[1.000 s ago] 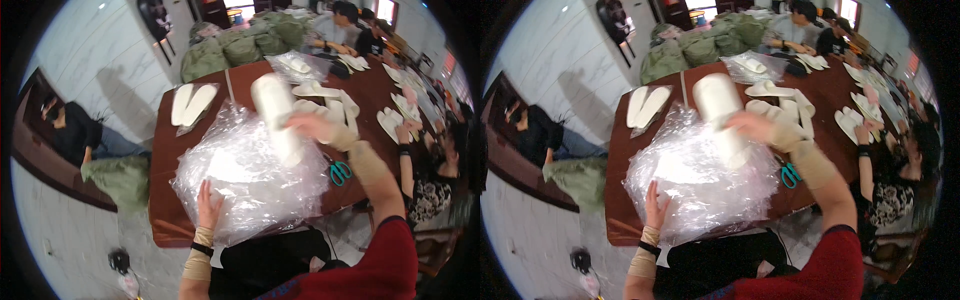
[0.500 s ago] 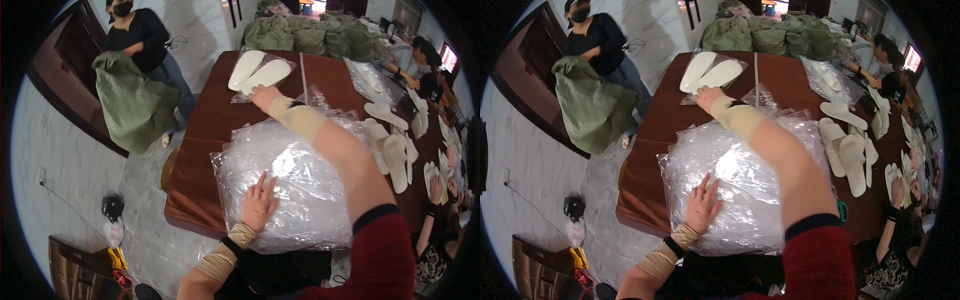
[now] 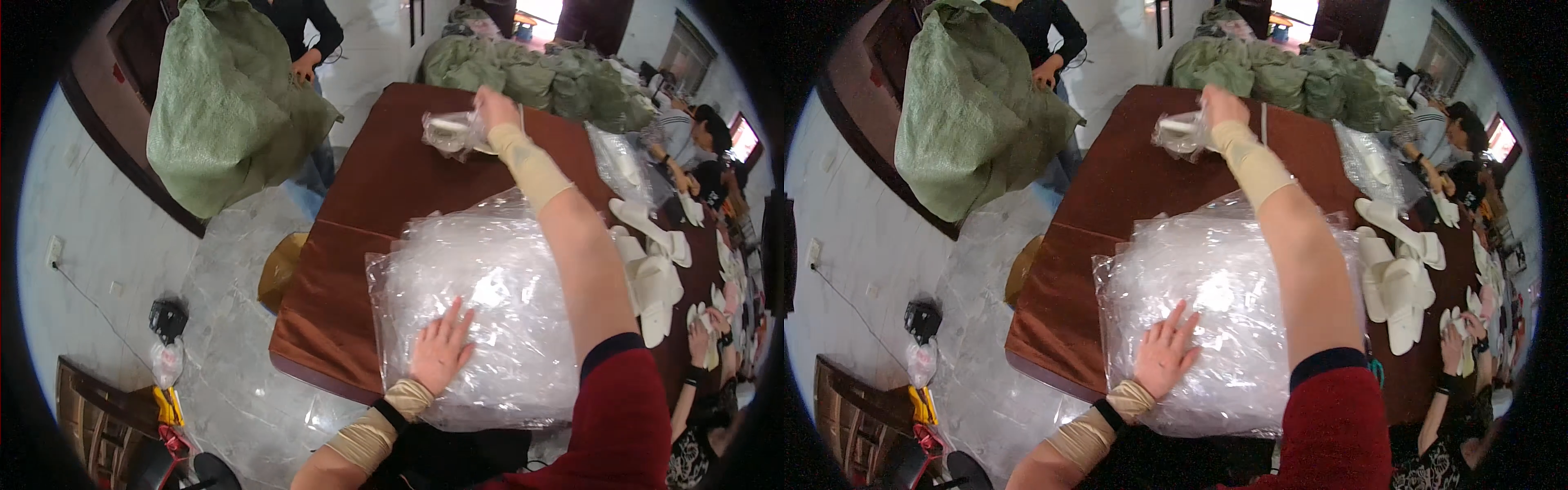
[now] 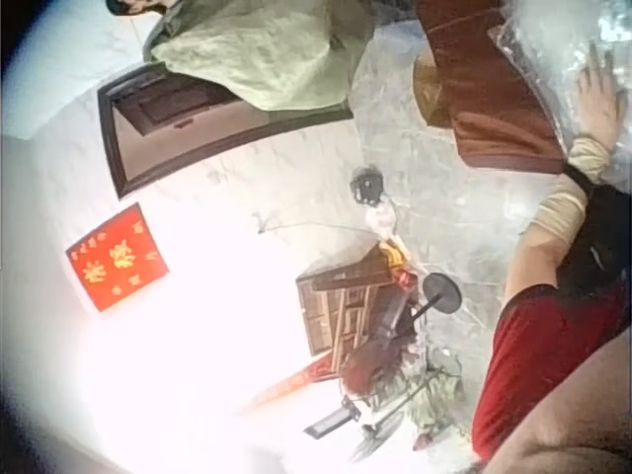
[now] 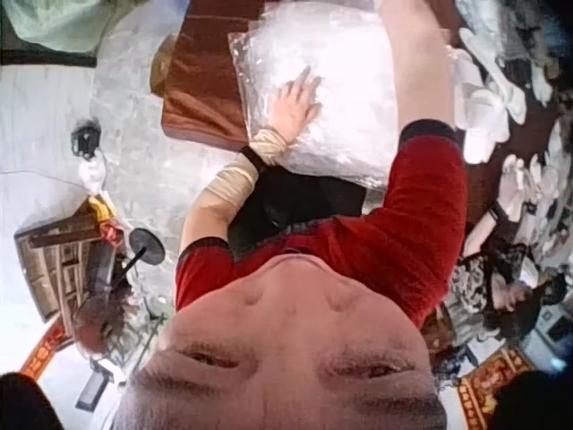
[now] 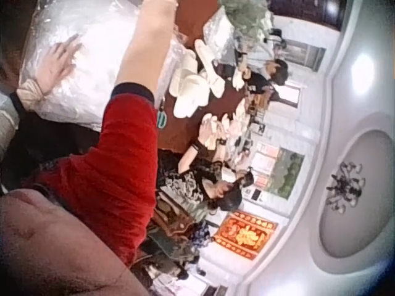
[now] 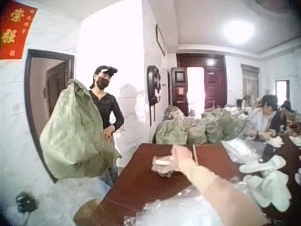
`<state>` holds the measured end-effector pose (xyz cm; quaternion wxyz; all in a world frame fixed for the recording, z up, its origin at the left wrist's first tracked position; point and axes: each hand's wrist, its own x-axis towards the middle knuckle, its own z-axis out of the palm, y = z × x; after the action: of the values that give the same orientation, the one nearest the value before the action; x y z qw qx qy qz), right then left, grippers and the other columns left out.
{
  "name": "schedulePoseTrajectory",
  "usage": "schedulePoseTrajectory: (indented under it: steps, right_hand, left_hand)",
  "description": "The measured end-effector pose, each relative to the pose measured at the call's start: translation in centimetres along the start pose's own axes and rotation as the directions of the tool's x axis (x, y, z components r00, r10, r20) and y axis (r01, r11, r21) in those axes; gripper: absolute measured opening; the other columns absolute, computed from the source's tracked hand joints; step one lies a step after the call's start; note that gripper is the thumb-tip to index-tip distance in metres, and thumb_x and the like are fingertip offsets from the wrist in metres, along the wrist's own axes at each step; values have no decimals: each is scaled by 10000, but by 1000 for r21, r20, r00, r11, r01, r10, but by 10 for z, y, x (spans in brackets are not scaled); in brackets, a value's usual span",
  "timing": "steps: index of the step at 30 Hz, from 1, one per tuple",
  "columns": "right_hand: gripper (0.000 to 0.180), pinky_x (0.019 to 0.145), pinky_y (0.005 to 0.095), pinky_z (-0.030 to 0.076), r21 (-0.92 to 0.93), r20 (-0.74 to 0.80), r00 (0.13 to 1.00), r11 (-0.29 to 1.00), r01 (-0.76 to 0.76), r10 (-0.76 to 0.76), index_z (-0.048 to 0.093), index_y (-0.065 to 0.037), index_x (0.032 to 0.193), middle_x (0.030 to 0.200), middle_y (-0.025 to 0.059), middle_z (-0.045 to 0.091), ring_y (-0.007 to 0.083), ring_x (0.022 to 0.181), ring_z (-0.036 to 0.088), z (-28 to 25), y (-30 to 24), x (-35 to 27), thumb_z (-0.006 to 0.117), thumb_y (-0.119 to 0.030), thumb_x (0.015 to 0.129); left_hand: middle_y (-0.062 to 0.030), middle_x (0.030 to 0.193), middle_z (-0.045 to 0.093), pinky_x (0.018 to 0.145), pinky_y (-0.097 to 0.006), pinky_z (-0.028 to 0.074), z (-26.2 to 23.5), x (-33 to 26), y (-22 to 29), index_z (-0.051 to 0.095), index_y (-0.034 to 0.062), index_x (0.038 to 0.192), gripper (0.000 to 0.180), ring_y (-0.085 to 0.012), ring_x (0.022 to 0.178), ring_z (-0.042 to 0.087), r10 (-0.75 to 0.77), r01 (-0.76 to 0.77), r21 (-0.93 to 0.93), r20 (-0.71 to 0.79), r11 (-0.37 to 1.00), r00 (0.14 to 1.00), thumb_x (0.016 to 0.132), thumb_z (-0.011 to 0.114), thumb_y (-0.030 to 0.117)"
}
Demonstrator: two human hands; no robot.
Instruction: Packing slippers into plastic bags and organizing them on a table.
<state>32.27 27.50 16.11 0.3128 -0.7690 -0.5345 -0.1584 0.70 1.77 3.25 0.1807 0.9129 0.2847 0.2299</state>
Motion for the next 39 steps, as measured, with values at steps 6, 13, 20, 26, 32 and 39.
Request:
schedulePoseTrajectory:
  steps: [6,13,20,26,32,39]
  right_hand:
    - [227,664,363,459,239,-256,966,971,18,45,633,-62,929,786,162,638,277,717,614,-203,21,62,569,-248,816]
    - [163,597,294,450,938,-15,997,347,-13,80,625,11,817,733,90,634,184,649,592,-310,0,-16,552,-118,749]
    - [194,718,301,487,844,209,827,331,-422,522,557,-131,1048,959,51,604,145,850,581,-264,59,-259,431,-230,938]
    - [194,700,312,492,422,70,958,862,-280,277,607,-56,1000,948,72,633,179,831,606,-251,154,-383,595,-70,807]
    - [127,620,287,492,427,273,933,840,-336,234,636,-31,899,739,93,646,184,647,617,-285,94,-347,534,-59,828]
    - [199,686,356,500,41,718,650,916,-399,251,641,-49,846,818,141,657,252,777,646,-229,73,-347,585,-238,818]
  left_hand:
    - [-109,1462,285,970,-428,374,4,-3,8,385,126,1369,613,-337,1112,460,-9,8,43,10,999,1000,816,598,284]
    - [-153,1414,359,982,-402,378,14,14,-5,342,83,1378,597,-329,1076,506,34,-57,-294,-86,954,996,855,592,225]
    - [-192,1112,615,866,-338,458,15,5,-45,466,14,1262,426,-270,1025,601,-76,11,-609,-81,793,994,859,571,102]
    - [-199,1048,636,842,-342,462,11,-4,-42,543,20,1179,318,-324,1008,606,-161,117,-584,-24,803,987,879,547,122]
    - [-171,1065,631,696,-319,511,-19,2,-7,522,33,1226,348,-228,838,642,-588,276,-705,-242,653,772,946,476,234]
    - [-169,1111,598,765,-335,487,-9,-7,1,470,56,1283,424,-251,896,619,-392,197,-568,-243,799,887,916,544,256]
